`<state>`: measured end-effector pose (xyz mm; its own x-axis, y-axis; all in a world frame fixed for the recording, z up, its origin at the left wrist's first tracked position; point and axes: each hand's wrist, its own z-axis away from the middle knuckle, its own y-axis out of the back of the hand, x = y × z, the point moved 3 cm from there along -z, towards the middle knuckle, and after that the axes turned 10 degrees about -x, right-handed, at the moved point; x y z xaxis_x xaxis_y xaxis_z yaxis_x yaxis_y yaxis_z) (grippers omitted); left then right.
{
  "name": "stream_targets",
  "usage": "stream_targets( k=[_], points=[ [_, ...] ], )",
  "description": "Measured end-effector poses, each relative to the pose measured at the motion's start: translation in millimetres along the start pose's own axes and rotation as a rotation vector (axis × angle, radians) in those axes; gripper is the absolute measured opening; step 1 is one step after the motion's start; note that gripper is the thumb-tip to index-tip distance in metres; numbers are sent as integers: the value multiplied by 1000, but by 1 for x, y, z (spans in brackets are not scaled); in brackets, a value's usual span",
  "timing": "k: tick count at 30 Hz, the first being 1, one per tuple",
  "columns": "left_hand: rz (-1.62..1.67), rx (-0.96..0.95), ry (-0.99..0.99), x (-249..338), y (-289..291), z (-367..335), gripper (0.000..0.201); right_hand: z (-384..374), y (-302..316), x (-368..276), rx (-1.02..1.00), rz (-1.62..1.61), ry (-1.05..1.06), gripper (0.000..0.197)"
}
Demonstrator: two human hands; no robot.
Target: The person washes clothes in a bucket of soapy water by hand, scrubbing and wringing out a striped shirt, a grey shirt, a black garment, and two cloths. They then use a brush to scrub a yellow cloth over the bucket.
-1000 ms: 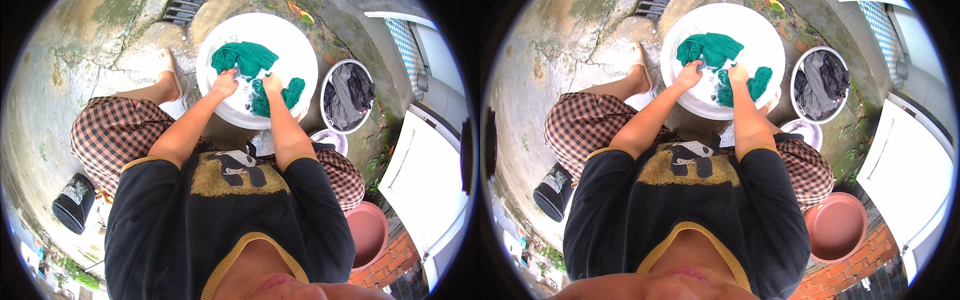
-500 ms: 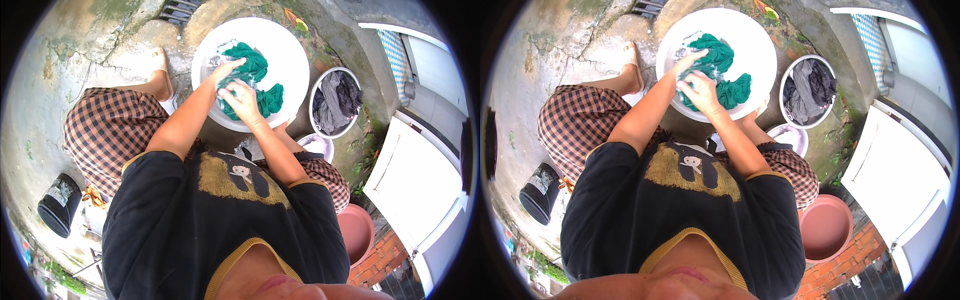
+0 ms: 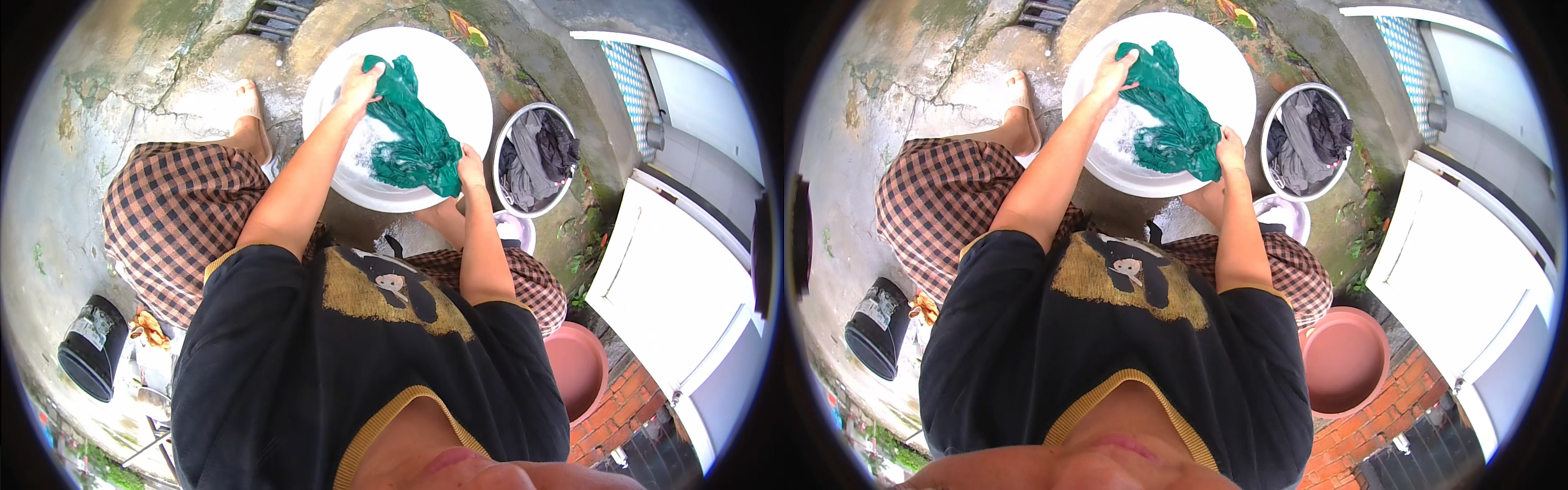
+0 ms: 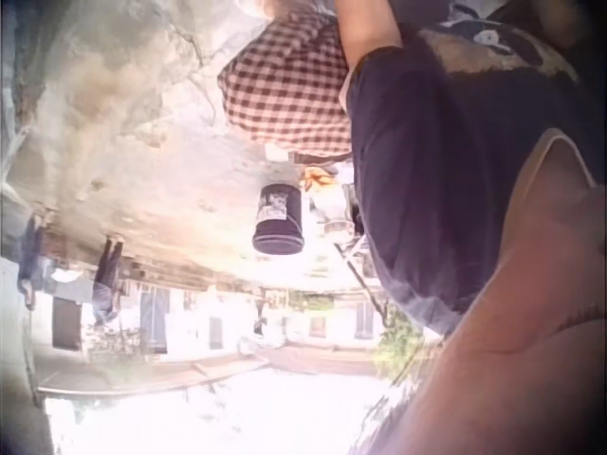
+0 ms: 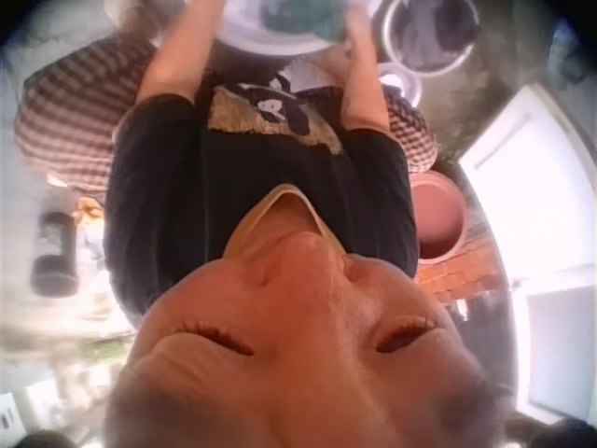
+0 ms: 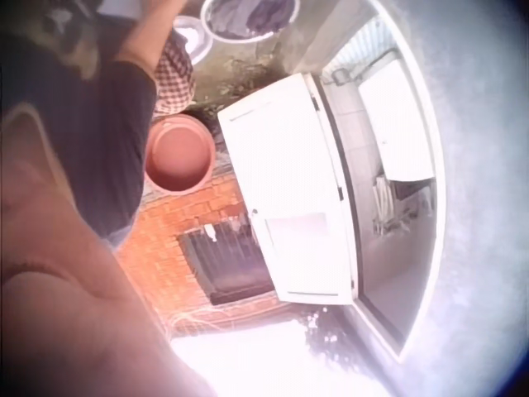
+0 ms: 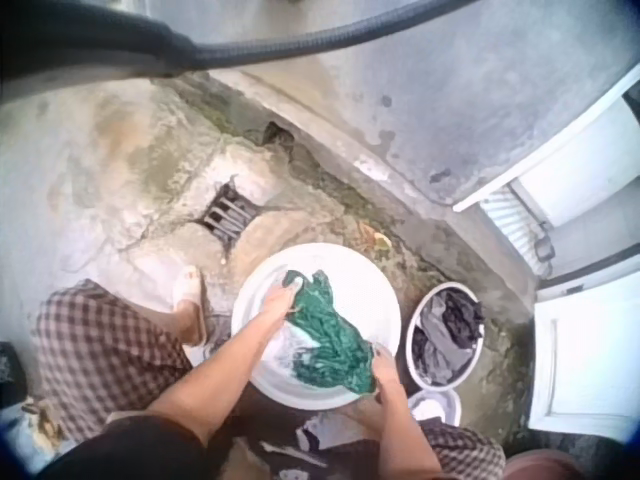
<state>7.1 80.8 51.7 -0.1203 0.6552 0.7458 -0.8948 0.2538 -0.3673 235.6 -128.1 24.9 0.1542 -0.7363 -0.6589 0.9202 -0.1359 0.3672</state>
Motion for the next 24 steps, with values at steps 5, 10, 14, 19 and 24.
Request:
stream_targets(
  k=[5, 10, 14, 19, 24],
  points=[
    [-191, 113, -60, -37, 42, -25, 31, 41, -25, -119, 409, 1119, 404, 29],
    [-73, 107, -32, -79, 36, -20, 32, -10, -80, -126, 60, 723, 525, 54],
    [-127, 187, -15, -87, 40, -16, 36, -38, -120, -93, -7, 1088, 431, 80],
    [-257, 339, 37, -103, 25, -20, 47, -100, -125, -29, -72, 1084, 149, 52],
    [430, 321, 234, -127, 27, -29, 54, -85, -141, -62, -140, 991, 278, 45]
  ],
)
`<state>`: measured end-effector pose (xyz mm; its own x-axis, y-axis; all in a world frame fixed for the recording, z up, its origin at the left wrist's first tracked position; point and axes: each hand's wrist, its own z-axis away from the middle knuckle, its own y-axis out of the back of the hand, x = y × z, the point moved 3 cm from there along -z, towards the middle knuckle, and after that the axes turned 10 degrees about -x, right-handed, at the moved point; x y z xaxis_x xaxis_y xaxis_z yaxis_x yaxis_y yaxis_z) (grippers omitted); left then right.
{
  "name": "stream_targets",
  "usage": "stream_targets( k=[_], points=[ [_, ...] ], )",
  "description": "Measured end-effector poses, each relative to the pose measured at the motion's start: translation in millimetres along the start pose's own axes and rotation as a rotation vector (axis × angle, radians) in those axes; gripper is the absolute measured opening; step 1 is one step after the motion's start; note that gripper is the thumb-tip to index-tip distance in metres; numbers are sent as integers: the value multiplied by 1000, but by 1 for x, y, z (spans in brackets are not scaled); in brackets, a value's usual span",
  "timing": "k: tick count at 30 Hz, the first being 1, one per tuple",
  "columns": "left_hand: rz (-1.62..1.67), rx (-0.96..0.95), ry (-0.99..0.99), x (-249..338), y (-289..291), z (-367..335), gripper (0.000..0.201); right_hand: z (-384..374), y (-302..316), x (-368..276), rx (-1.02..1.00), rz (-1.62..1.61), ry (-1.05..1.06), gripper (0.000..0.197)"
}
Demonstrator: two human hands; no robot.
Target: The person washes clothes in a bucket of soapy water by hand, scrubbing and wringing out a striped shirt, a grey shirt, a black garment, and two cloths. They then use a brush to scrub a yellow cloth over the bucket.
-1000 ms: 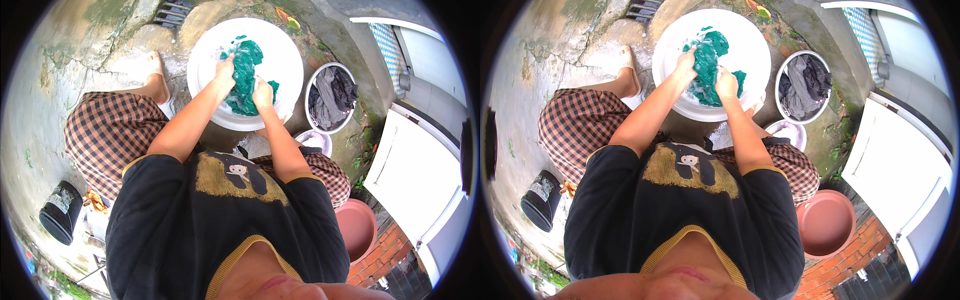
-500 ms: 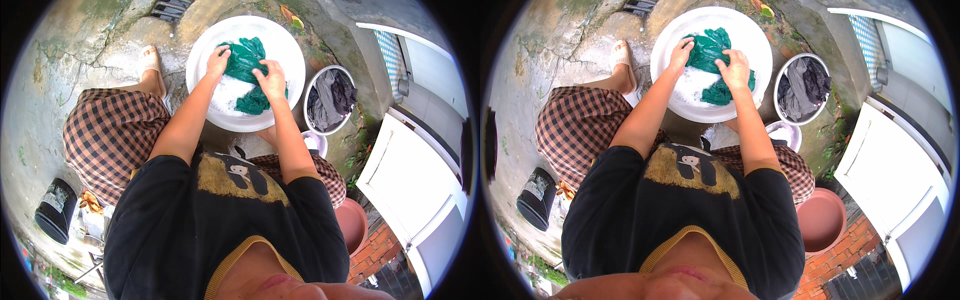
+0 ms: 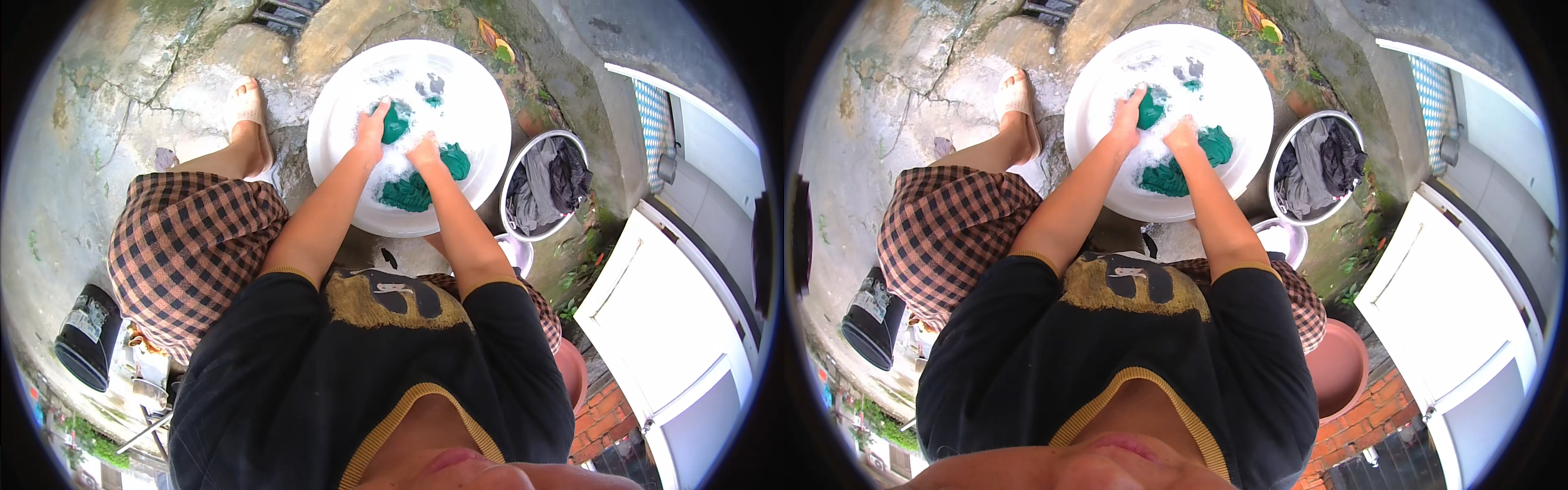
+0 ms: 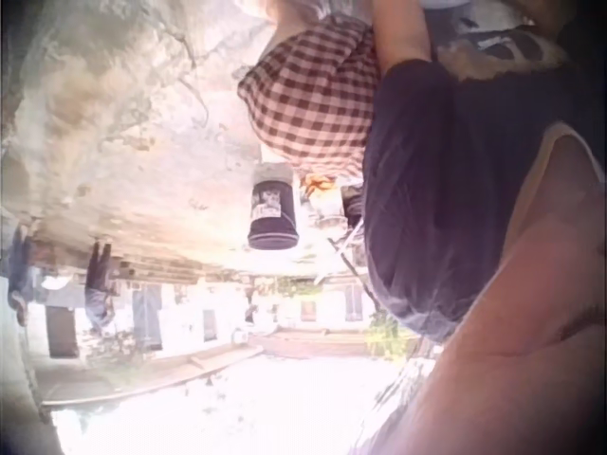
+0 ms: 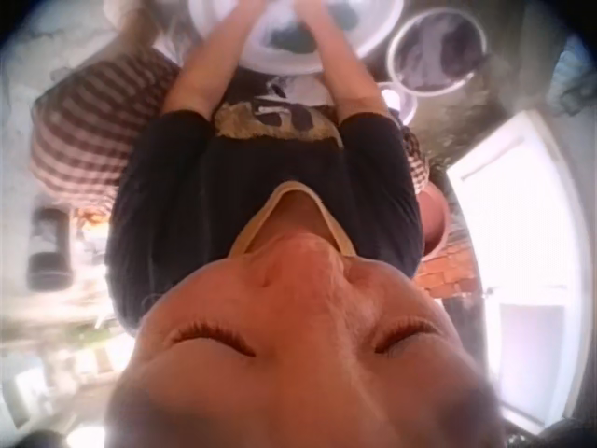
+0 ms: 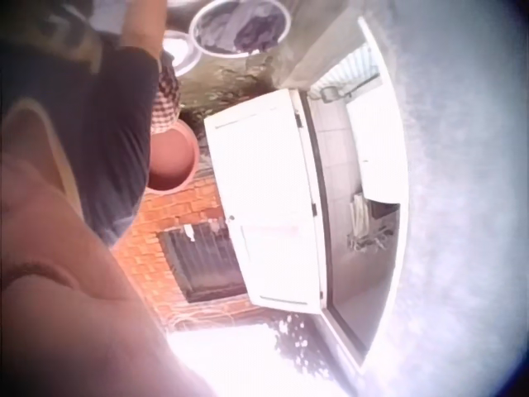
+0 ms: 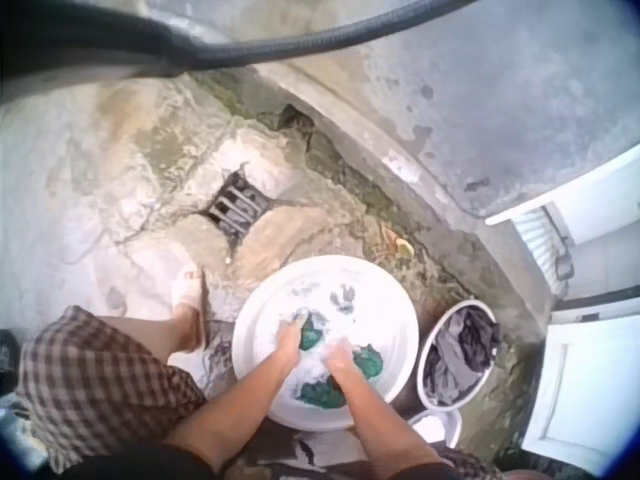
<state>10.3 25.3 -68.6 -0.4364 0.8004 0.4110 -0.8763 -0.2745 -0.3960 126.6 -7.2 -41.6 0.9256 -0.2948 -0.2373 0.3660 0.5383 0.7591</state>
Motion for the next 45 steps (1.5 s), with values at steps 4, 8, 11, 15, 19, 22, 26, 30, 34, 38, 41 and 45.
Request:
stream_targets(
  k=[4, 8, 11, 15, 19, 22, 26, 30, 34, 38, 41, 45],
  points=[
    [462, -569, 342, 16, -31, 28, 47, 85, 91, -67, 147, -564, 145, 53],
    [317, -874, 107, 8, -26, 11, 39, 114, 92, -100, 166, -484, 333, 39],
    [259, -1003, -239, 11, -25, 19, 41, 110, 87, -103, 165, -394, 305, 30],
    [707, -505, 287, 20, -54, 48, 33, 74, 90, -74, 331, -165, 221, 33],
    [194, -34, 71, 20, -64, 51, 33, 26, 80, 0, 308, -324, -115, 33],
    [-132, -94, -181, 44, -80, 48, 22, 19, 68, 44, 323, -377, -239, 34],
    [-828, -88, -833, 83, -73, 35, 32, 16, 55, 100, 440, -656, -275, 42],
    [-1562, -430, -1105, 49, -49, 30, 43, 17, 65, 25, 393, -206, -213, 72],
    [-1638, -445, -393, 23, -27, 16, 38, 0, 37, 23, 146, 24, -146, 62],
    [-1507, -390, -258, 19, -35, -4, 38, -29, 2, 56, -101, 47, -269, 49],
    [-955, -145, -316, 28, -53, 7, 47, -21, 18, 46, 206, -86, -92, 28],
    [15, -471, 146, 49, -60, 15, 50, 59, 93, -51, 340, -607, 345, 27]
  ],
)
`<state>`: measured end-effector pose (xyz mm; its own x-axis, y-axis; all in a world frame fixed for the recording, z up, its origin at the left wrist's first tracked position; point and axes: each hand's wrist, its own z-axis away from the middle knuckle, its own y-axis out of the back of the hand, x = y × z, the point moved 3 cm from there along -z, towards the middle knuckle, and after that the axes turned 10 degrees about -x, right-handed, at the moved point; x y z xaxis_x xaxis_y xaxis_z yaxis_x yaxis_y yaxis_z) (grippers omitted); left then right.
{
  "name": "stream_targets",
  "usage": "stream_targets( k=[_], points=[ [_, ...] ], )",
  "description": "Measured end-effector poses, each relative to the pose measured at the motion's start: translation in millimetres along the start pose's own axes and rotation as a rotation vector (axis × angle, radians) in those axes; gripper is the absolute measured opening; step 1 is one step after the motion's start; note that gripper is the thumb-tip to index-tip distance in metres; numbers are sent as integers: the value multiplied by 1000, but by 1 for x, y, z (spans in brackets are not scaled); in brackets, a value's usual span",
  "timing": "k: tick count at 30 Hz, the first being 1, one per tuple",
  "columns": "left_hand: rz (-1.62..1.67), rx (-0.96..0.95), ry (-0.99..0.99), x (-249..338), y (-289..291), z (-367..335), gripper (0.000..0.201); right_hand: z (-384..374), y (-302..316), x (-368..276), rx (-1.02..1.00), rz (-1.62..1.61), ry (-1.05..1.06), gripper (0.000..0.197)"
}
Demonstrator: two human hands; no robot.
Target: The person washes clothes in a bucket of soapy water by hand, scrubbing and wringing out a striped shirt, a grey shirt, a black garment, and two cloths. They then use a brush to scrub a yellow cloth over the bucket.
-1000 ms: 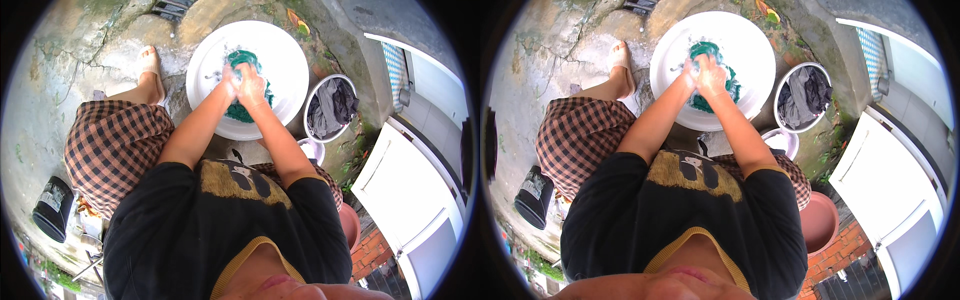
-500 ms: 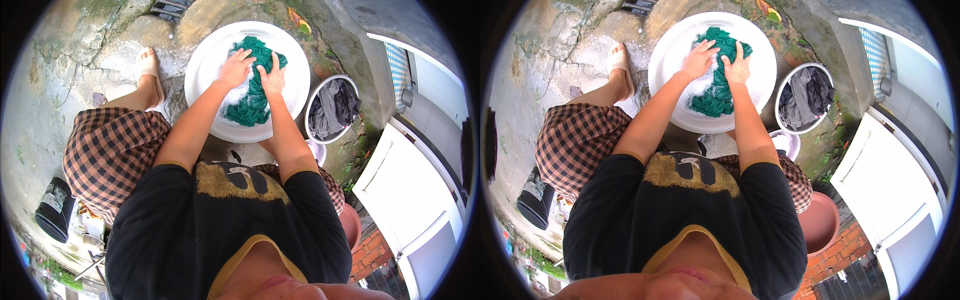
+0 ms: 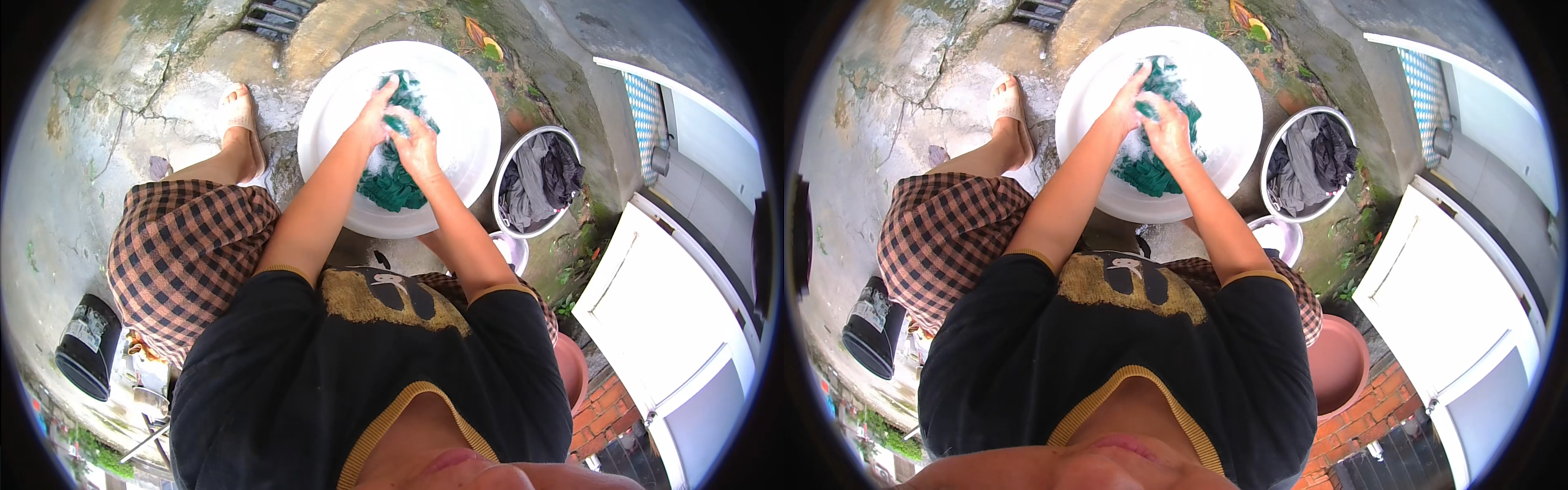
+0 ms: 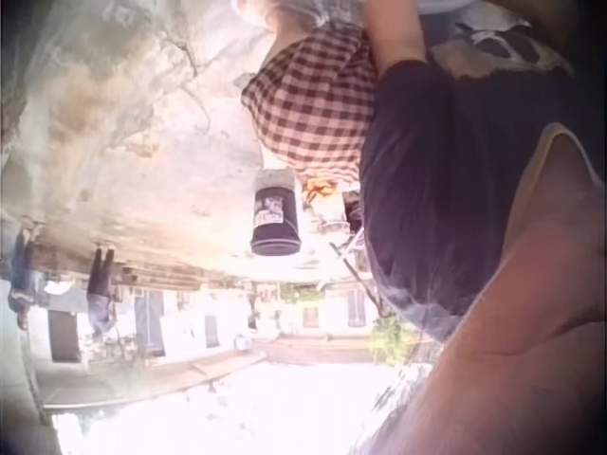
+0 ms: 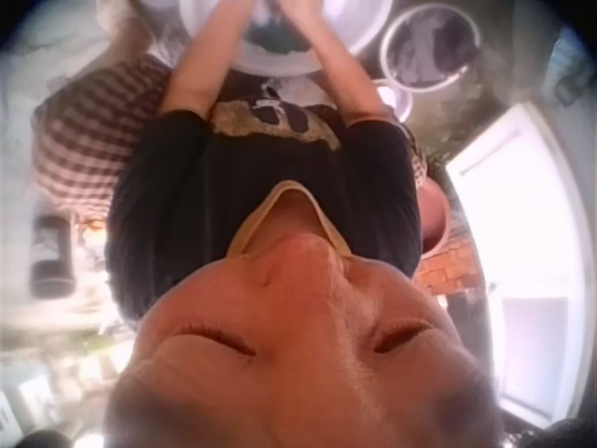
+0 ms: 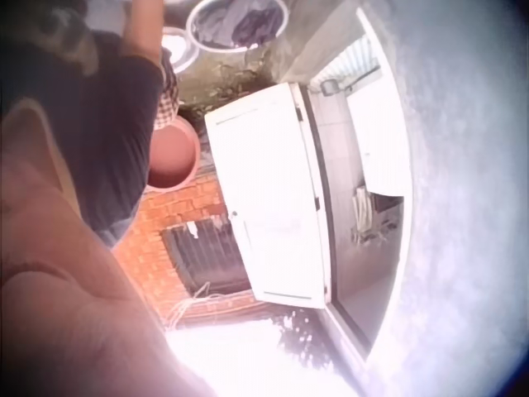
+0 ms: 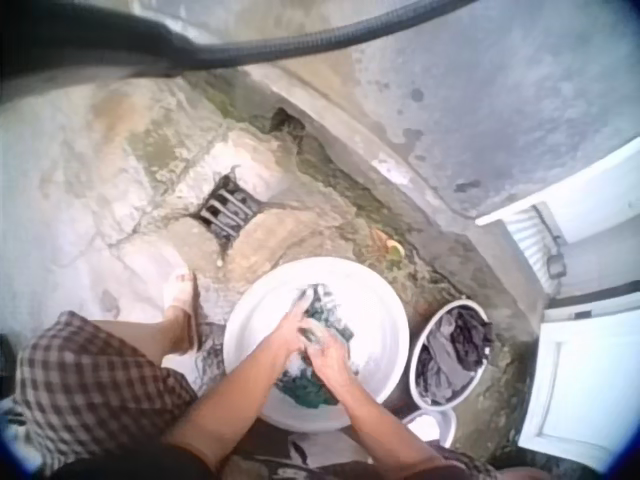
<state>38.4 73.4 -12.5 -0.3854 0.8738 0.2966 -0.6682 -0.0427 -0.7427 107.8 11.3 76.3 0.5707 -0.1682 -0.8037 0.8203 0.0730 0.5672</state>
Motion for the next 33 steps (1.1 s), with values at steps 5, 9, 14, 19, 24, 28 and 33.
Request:
stream_targets(
  k=[5, 9, 14, 19, 24, 28, 33],
  points=[
    [27, -295, 108, 19, -22, 28, 41, 23, 3, -71, -73, 54, 98, 13],
    [536, -450, -12, -22, -11, 17, 36, 11, -12, -65, 70, 253, 190, 14],
    [457, 174, -92, -31, -9, 8, 38, -21, 14, 33, 140, 298, -267, 28],
    [-104, 422, -191, -11, -17, 18, 37, -24, 46, 69, 56, 274, -493, 34],
    [-1795, 326, -705, 2, -14, 45, 74, -1, 17, 78, 80, 417, -232, 66],
    [-1914, 122, -74, -25, 43, 30, 66, -10, -15, 89, -100, 691, -400, 66],
    [-1709, -106, 224, -24, 52, 13, 44, -20, -36, 137, -561, 538, -564, 37]
  ],
)
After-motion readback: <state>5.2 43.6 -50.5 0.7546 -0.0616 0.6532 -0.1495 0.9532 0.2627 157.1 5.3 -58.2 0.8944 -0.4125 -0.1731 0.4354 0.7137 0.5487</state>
